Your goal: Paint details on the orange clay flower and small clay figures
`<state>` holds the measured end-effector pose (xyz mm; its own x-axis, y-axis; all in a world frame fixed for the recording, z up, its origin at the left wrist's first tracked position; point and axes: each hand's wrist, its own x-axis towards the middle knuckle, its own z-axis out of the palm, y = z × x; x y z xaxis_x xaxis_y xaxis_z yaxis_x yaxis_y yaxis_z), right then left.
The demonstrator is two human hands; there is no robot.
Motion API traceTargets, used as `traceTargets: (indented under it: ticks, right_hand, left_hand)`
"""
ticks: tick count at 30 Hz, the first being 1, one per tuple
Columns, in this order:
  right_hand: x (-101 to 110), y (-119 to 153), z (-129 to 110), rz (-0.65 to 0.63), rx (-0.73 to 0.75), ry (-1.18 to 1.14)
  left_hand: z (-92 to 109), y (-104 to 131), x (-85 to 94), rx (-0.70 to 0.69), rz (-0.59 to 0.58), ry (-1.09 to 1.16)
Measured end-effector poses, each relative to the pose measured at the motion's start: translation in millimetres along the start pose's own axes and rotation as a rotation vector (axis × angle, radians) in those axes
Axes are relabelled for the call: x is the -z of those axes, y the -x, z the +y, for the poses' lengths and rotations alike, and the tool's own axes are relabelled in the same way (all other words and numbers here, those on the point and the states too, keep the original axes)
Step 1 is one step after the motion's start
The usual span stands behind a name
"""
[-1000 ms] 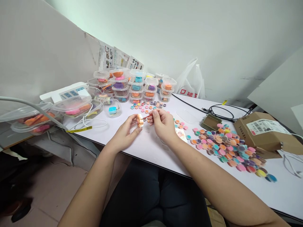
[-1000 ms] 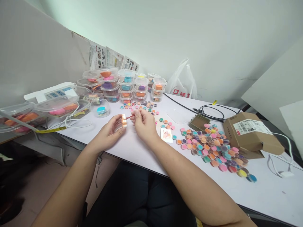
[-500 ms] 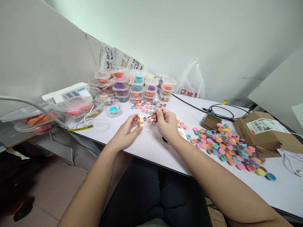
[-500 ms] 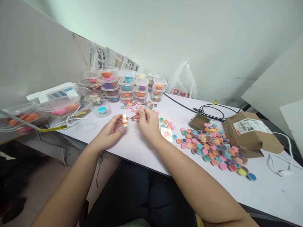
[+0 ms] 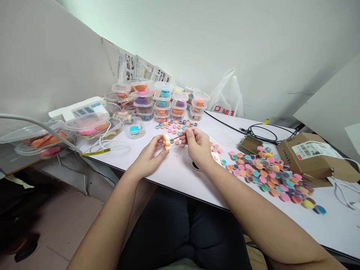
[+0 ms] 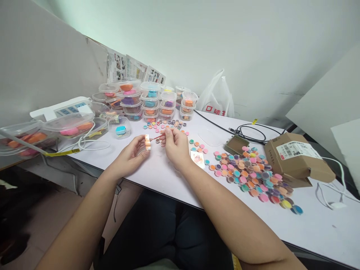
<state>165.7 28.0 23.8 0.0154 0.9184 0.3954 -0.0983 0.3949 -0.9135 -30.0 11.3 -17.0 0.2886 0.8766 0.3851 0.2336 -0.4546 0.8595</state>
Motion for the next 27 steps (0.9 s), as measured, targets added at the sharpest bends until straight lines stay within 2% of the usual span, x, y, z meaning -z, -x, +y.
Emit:
traceTargets:
  ticks: [4,10,15,19,23,27]
  right_hand:
    - [-2.2,1.5,-1.4,-0.084,0.012,-0.012]
    - [-0.8,1.2,-0.9,0.008,0.011,0.023]
    - [-0.9,3.0,-0.7,-0.097,0.073,0.059]
    - [2.9,3.0,0.9,-0.061,0.086,0.157]
    - [2.6,3.5,-2.7,-0.031,0.073,0.071]
    - [-4.1,4.7,-4.3,-0.059,0.017,-0.007]
  left_hand:
    - [-0.6,-0.5,-0.2,-0.006,0.002,0.007]
    - [-1.0,-0.4,-0.4,0.0,0.004,0.02]
    - [-1.5,-0.1,-0.4,0.0,0.009,0.023]
    - [-2.1,-0.2,-0.5,0.016,0.005,0.028]
    - [-1.7,-0.9,-0.8,0.015,0.004,0.058]
    - [-0.8,-0.9,-1.0,0.016,0.01,0.054]
